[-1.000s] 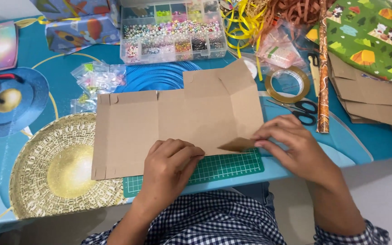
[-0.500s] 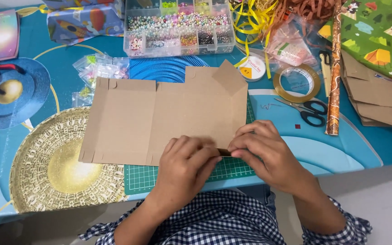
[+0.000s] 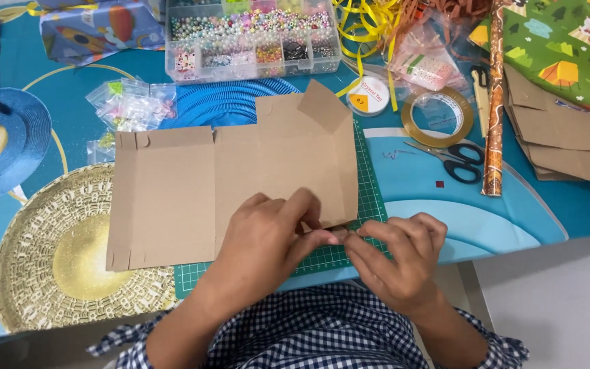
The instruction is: Folding a pre-cut cardboard template into a small box on a craft table.
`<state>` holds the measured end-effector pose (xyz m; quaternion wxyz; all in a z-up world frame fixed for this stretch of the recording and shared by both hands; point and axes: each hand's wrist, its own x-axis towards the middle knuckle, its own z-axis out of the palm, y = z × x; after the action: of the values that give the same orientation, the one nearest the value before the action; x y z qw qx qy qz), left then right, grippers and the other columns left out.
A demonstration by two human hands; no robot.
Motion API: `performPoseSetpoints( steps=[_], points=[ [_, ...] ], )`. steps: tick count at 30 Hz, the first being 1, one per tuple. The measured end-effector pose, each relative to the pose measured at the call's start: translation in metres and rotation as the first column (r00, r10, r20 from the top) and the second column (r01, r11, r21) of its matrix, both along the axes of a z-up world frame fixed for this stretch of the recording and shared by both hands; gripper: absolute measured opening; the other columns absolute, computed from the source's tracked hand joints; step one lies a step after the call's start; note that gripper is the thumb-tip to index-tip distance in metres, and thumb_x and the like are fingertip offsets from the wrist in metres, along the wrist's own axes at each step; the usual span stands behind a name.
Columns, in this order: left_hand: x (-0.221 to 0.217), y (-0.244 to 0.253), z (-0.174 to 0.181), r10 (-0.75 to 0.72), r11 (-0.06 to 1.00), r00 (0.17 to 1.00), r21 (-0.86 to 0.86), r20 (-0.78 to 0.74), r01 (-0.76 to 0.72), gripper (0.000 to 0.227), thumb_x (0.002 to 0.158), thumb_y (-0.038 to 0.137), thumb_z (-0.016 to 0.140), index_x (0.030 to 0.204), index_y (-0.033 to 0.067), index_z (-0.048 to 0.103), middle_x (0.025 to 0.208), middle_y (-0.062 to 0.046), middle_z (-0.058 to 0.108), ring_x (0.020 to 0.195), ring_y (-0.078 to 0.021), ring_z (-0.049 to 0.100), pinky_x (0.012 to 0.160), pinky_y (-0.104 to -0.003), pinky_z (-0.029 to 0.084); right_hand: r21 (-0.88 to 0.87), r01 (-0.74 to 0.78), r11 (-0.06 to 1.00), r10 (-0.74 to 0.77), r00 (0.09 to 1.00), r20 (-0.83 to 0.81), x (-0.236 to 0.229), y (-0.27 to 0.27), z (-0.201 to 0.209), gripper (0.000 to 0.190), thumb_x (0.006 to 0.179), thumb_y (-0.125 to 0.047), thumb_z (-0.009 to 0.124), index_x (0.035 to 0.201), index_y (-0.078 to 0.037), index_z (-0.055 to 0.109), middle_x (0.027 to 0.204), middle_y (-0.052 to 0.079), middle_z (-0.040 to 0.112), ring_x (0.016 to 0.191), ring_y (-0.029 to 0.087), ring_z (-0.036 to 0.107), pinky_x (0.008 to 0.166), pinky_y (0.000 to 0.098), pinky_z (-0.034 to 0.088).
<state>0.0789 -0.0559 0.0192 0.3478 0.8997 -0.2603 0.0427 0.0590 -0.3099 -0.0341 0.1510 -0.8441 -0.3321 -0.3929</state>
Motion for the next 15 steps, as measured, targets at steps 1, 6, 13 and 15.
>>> performPoseSetpoints(
  steps=[1, 6, 13, 15],
  points=[
    [0.004, -0.002, 0.002, 0.004, 1.0, 1.0, -0.001, -0.001, -0.004, 0.037, 0.111, 0.045, 0.078, 0.109, 0.0163, 0.055, 0.083, 0.003, 0.082, 0.072, -0.028, 0.079, 0.078, -0.046, 0.054, -0.001, -0.004, 1.0, 0.004, 1.0, -0.001, -0.002, 0.0, -0.001, 0.011, 0.105, -0.021, 0.095, 0.109, -0.021, 0.085, 0.115, 0.002, 0.077, 0.105, 0.028, 0.062, 0.1, 0.0531, 0.042],
    [0.013, -0.005, 0.004, -0.14, 0.986, 0.988, 0.098, 0.064, 0.134, 0.025, 0.115, 0.026, 0.066, 0.123, 0.0165, 0.088, 0.102, -0.003, 0.085, 0.086, -0.029, 0.08, 0.072, -0.049, 0.05, 0.021, 0.01, 1.0, -0.012, 0.996, 0.084, -0.006, -0.002, -0.017, 0.01, 0.105, -0.026, 0.093, 0.104, -0.025, 0.083, 0.105, -0.004, 0.077, 0.105, 0.023, 0.063, 0.099, 0.0515, 0.038],
    [0.023, -0.001, 0.007, -0.253, 0.963, 0.958, -0.133, -0.134, 0.235, 0.022, 0.112, 0.02, 0.059, 0.116, 0.0104, 0.079, 0.11, -0.007, 0.084, 0.095, -0.0318, 0.08, 0.076, -0.046, 0.057, 0.005, 0.031, 1.0, -0.031, 0.987, 0.159, -0.004, 0.001, -0.02, 0.01, 0.111, -0.019, 0.08, 0.104, -0.026, 0.081, 0.106, -0.007, 0.08, 0.099, 0.016, 0.066, 0.105, 0.0491, 0.038],
    [0.023, 0.002, 0.009, -0.237, 0.964, 0.949, -0.17, -0.208, 0.204, 0.015, 0.11, 0.023, 0.068, 0.114, 0.0134, 0.079, 0.101, -0.003, 0.082, 0.089, -0.0257, 0.078, 0.074, -0.041, 0.056, 0.03, 0.001, 1.0, -0.005, 0.988, 0.156, -0.003, 0.001, -0.02, 0.008, 0.112, -0.018, 0.079, 0.108, -0.025, 0.08, 0.108, -0.004, 0.084, 0.1, 0.016, 0.071, 0.107, 0.0493, 0.038]
  ],
)
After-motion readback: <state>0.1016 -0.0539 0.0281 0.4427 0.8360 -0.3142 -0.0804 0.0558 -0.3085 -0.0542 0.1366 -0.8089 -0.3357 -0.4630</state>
